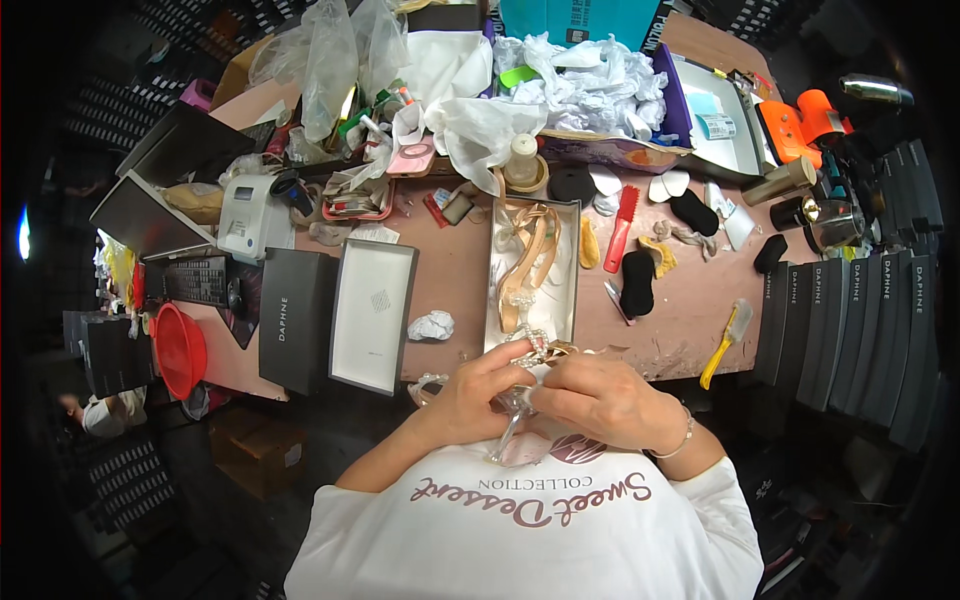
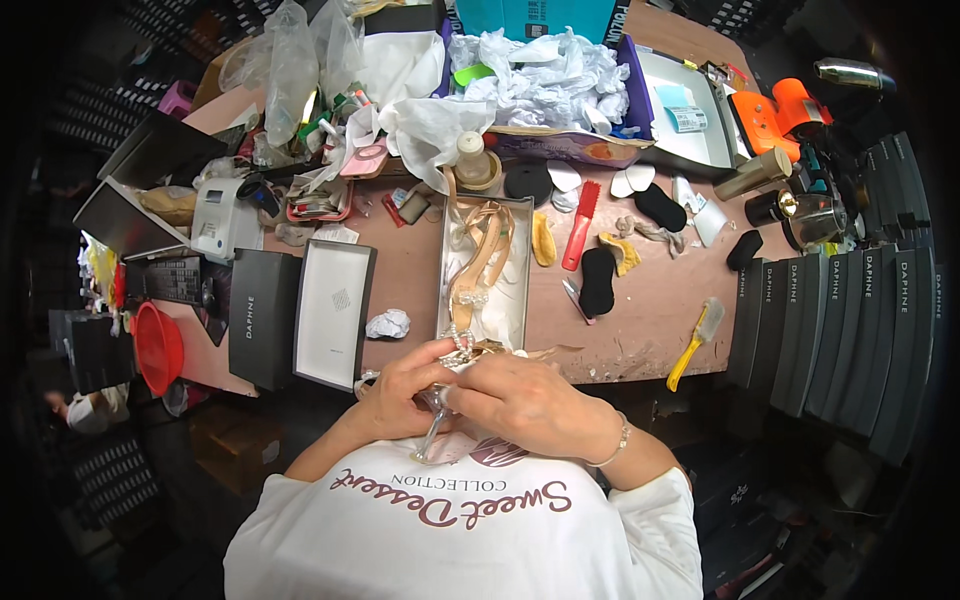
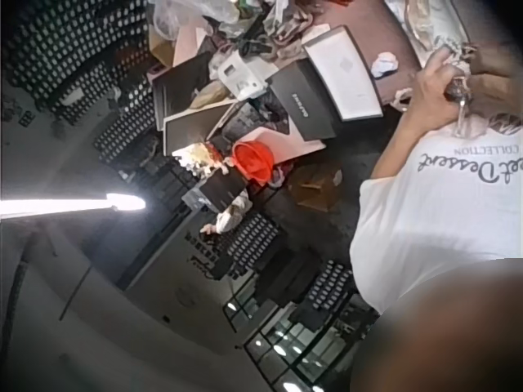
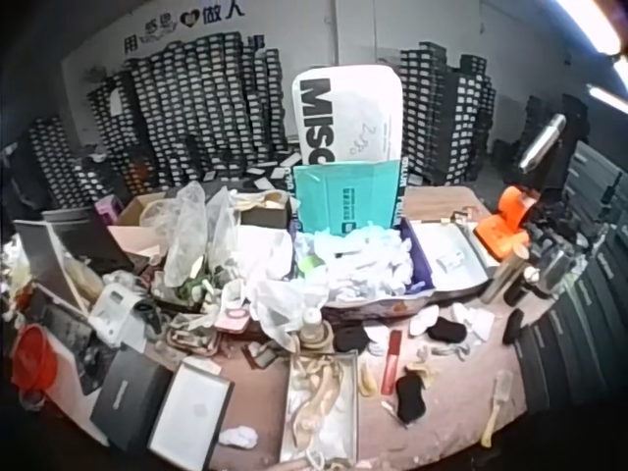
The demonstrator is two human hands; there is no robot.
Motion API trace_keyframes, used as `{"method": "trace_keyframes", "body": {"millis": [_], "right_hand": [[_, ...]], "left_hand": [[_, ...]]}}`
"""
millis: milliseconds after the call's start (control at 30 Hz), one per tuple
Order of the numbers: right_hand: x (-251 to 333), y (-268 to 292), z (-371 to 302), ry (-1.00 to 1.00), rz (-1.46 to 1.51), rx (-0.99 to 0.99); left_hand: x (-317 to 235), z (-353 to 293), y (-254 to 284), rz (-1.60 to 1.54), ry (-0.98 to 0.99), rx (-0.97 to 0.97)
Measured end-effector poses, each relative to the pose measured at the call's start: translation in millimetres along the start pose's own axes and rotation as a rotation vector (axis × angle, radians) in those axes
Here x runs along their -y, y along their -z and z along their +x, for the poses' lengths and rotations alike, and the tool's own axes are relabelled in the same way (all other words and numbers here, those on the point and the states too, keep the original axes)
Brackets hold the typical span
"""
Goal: The recorder is wrapping shoes in protective paper, placing them into shoe boxes, and using a heat gun to seal or adjust labels on the boxes.
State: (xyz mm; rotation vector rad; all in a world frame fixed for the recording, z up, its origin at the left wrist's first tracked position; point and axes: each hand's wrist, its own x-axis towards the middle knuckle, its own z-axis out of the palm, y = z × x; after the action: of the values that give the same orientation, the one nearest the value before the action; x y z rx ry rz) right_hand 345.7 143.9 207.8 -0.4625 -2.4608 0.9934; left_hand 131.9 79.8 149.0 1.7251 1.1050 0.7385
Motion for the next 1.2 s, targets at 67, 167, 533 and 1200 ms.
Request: {"method": "trace_keyframes", "body": {"millis": [67,167,533,1200], "right_hand": [[-3,0,-15,-0.022,0.006,0.014],[-8,-9,-26,-0.096,0.06,-0.003],[-11,-17,-3,-0.053,0.147,-0.223],[-14,-30,10,0.057,0.11,-0.28]], "left_hand": [[2,-3,0,-0.01,-0.011,-0.041],[7,-7,0,-0.075,-0.002,-0.134],[9,-12,6,-0.019,-0.082,-0.355],[9,-13,7,-0.041,-0.058,-0.29]]}}
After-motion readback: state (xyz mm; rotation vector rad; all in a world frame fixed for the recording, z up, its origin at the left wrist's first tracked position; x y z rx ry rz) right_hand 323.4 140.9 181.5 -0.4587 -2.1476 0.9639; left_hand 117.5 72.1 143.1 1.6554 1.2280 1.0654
